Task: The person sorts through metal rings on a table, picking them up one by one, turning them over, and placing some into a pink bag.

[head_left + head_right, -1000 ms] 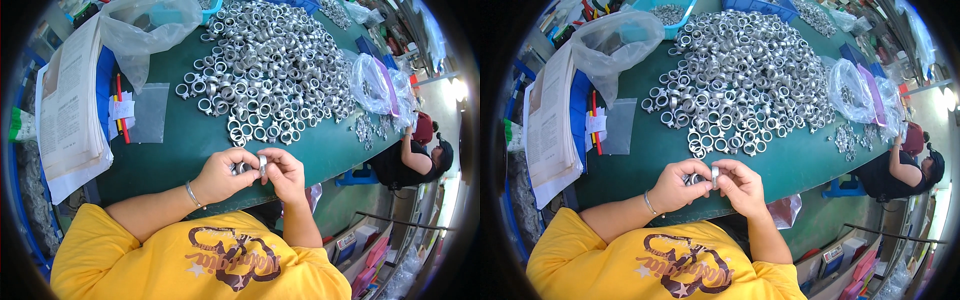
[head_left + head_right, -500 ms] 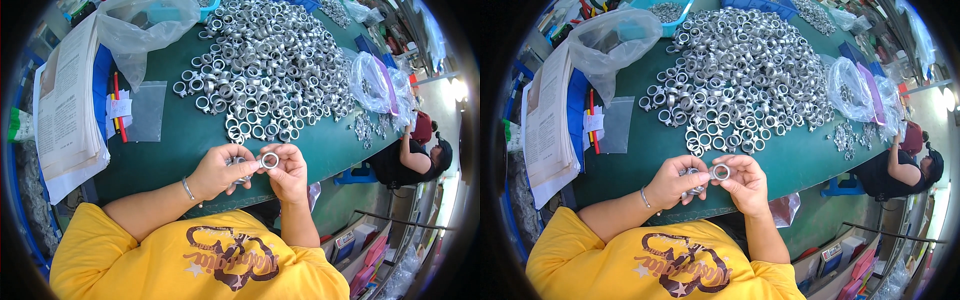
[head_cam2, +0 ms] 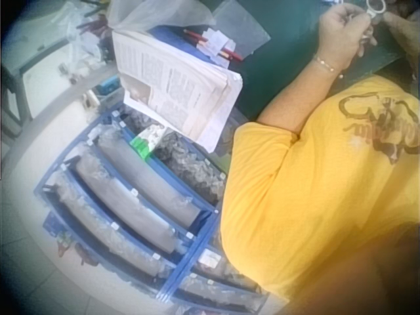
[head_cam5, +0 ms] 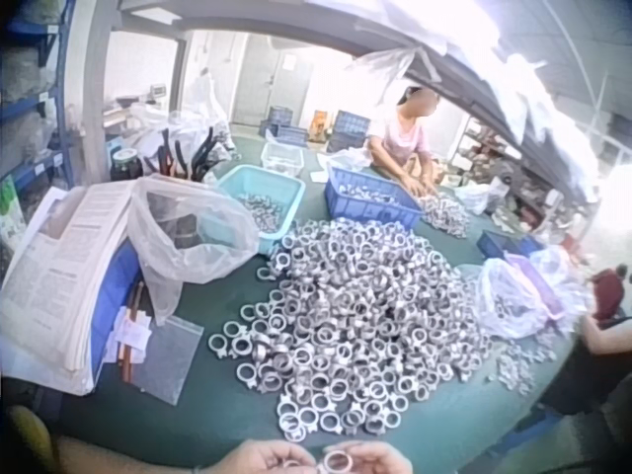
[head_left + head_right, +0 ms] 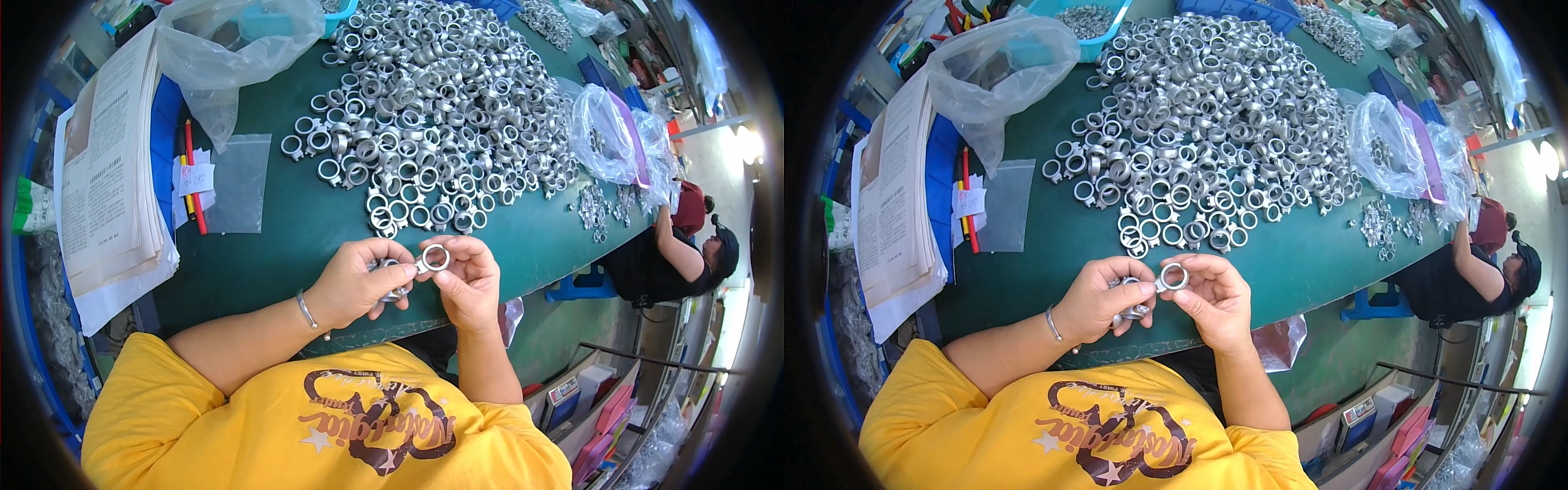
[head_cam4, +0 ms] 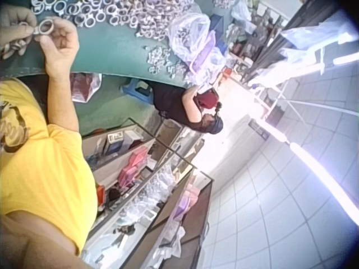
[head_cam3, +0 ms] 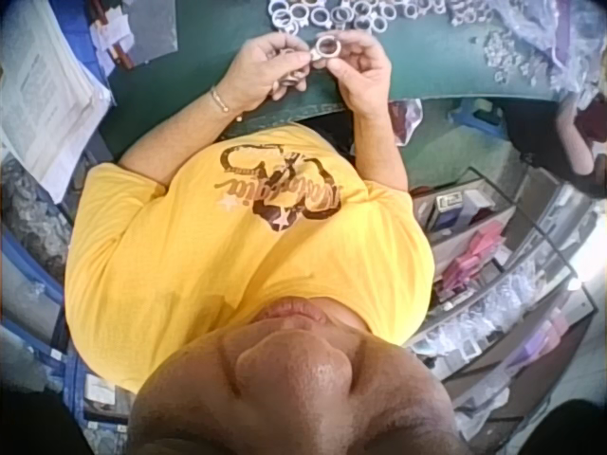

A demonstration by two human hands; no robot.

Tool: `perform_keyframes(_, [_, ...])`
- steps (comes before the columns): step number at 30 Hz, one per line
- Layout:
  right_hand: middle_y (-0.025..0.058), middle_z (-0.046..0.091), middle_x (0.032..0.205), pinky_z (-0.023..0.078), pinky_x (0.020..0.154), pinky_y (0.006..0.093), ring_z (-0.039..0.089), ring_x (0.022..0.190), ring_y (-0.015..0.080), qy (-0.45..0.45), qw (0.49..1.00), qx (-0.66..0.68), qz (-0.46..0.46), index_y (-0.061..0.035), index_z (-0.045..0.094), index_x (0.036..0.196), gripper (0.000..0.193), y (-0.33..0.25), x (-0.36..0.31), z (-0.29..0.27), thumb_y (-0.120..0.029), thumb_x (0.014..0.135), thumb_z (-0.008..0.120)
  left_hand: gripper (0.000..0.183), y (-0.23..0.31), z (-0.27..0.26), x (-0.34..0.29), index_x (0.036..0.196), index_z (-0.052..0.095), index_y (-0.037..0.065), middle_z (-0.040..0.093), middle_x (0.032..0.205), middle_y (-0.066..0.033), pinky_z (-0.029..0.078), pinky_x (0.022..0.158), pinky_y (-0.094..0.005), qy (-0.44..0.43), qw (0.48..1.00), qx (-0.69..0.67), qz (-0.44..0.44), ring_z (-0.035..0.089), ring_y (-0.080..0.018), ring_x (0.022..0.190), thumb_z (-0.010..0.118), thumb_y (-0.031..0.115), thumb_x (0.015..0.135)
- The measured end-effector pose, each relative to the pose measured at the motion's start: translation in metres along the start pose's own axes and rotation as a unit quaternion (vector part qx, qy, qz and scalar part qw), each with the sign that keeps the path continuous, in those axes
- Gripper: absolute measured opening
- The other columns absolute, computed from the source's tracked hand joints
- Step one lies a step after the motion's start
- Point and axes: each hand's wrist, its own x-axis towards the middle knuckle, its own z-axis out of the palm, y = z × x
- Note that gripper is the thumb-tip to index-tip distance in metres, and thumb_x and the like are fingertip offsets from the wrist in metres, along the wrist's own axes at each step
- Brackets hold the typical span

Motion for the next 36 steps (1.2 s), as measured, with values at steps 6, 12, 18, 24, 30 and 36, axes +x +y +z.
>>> perform_keyframes(6, [0.0125,0.058,0.095,0.052,0.062,0.0286,0.06,0.081,0.019,0.068,0.995,-0.006,0.071,0.0007,0.05,0.101,0.028,-0.023,0.011,-0.017,0.004,0.075,0.061,0.013,0.002,0.003,0.0,0.086,0.054,0.001,0.058,0.072,-0.0083,0.036,0.035,-0.0186,0.018,1.0,0.007,-0.003,0.058,-0.0131,0.055,0.056,0.014,0.084])
perform_keyframes(12, [0.0117,0.057,0.094,0.052,0.079,0.0307,0.059,0.091,0.022,0.337,0.925,0.008,-0.174,0.0016,0.051,0.091,0.011,-0.121,0.088,-0.13,0.001,0.081,0.055,0.01,-0.002,0.004,0.006,0.084,0.052,0.002,0.056,0.07,-0.0082,0.037,0.034,-0.0187,0.021,0.999,-0.035,0.014,0.059,-0.015,0.056,0.054,0.012,0.084])
perform_keyframes(18, [0.015,0.056,0.099,0.053,0.069,0.0299,0.06,0.086,0.0223,0.386,0.906,-0.131,-0.115,0.007,0.045,0.112,0.031,-0.105,0.088,-0.126,0.0,0.083,0.053,0.008,-0.001,0.002,0.005,0.085,0.051,0.004,0.056,0.072,-0.0075,0.038,0.035,-0.0187,0.025,0.997,-0.064,0.021,0.059,-0.0147,0.057,0.052,0.012,0.086])
perform_keyframes(24, [0.0065,0.06,0.073,0.046,0.053,0.0278,0.059,0.062,0.017,0.048,0.818,-0.572,-0.043,-0.0038,0.063,0.084,0.009,-0.033,0.052,-0.018,-0.005,0.075,0.063,0.01,-0.002,-0.004,0.004,0.085,0.049,0.005,0.055,0.074,-0.0072,0.038,0.034,-0.0187,0.017,0.992,-0.12,0.017,0.059,-0.0157,0.057,0.051,0.014,0.087])
perform_keyframes(30, [0.008,0.053,0.078,0.044,0.065,0.035,0.053,0.074,0.0255,0.016,0.683,-0.722,-0.113,-0.0052,0.064,0.082,0.014,-0.012,0.05,0.003,-0.009,0.069,0.066,0.01,-0.004,-0.004,0.004,0.084,0.05,0.005,0.057,0.074,-0.0076,0.038,0.034,-0.0183,0.002,0.995,-0.095,0.025,0.06,-0.0153,0.058,0.055,0.013,0.085])
perform_keyframes(36, [0.007,0.054,0.079,0.043,0.064,0.0324,0.052,0.072,0.0236,0.029,0.723,-0.659,-0.207,-0.0039,0.062,0.079,0.016,-0.011,0.041,0.004,0.001,0.064,0.066,0.011,-0.004,-0.002,0.004,0.088,0.052,0.003,0.057,0.074,-0.0072,0.038,0.035,-0.018,0.01,0.997,-0.075,0.021,0.06,-0.0138,0.059,0.058,0.011,0.083])
